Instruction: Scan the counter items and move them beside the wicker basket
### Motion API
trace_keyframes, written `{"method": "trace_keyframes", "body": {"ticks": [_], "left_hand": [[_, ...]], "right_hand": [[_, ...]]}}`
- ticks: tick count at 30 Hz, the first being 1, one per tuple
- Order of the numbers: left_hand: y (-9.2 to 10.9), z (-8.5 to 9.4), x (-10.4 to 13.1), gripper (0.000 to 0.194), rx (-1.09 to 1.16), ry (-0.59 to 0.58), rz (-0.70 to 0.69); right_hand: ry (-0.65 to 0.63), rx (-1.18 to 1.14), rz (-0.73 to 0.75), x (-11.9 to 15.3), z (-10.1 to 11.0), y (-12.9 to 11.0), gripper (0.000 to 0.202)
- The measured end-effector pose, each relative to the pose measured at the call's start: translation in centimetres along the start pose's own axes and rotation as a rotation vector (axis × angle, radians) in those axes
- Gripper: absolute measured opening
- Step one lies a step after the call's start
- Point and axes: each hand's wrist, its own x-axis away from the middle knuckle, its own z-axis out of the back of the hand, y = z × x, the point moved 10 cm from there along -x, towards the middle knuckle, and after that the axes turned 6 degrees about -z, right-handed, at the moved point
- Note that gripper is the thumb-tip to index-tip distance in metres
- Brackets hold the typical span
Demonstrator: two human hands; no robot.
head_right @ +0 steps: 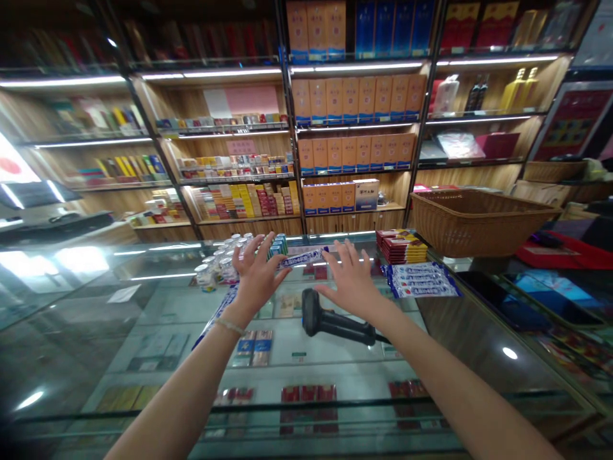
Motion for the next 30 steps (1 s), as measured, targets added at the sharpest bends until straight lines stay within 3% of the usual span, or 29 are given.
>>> {"method": "trace_keyframes", "body": {"ticks": [3, 5, 7, 13, 16, 25, 30], "left_hand": [[-0.5, -0.3, 0.1, 0.023, -0.006, -0.027, 0.026], [-0.6, -0.4, 0.2, 0.023, -0.004, -0.039, 0.034], [-0.5, -0.5, 0.3, 0.022, 0.001, -0.045, 0.038], [-0.6, -0.6, 0.4, 0.021, 0.027, -0.043, 0.044], [-0.6, -0.6, 0.4, 0.020, 0.040, -0.030, 0.041], [-0.4, -0.3, 0.4, 0.020, 0.066, -0.011, 0.029], [0.0, 0.1, 0.1, 0.018, 0.044, -0.004, 0.008]], "right_hand": [[-0.227, -0.054, 0.058, 2.3, -2.2, -0.7, 0.090], [-0.307, -0.071, 0.083, 4.1, -3.4, -1.1, 0.101], [-0.288, -0.066, 0.098, 5.3, -3.8, -1.3, 0.102], [-0.178, -0.041, 0.097, 6.5, -3.8, -2.1, 0.054], [-0.141, -0.038, 0.135, 6.4, -3.1, -2.5, 0.042], [-0.145, -0.042, 0.182, 6.7, -3.0, -2.6, 0.048], [-0.039, -0.042, 0.168, 4.7, -0.3, -1.6, 0.054]]}}
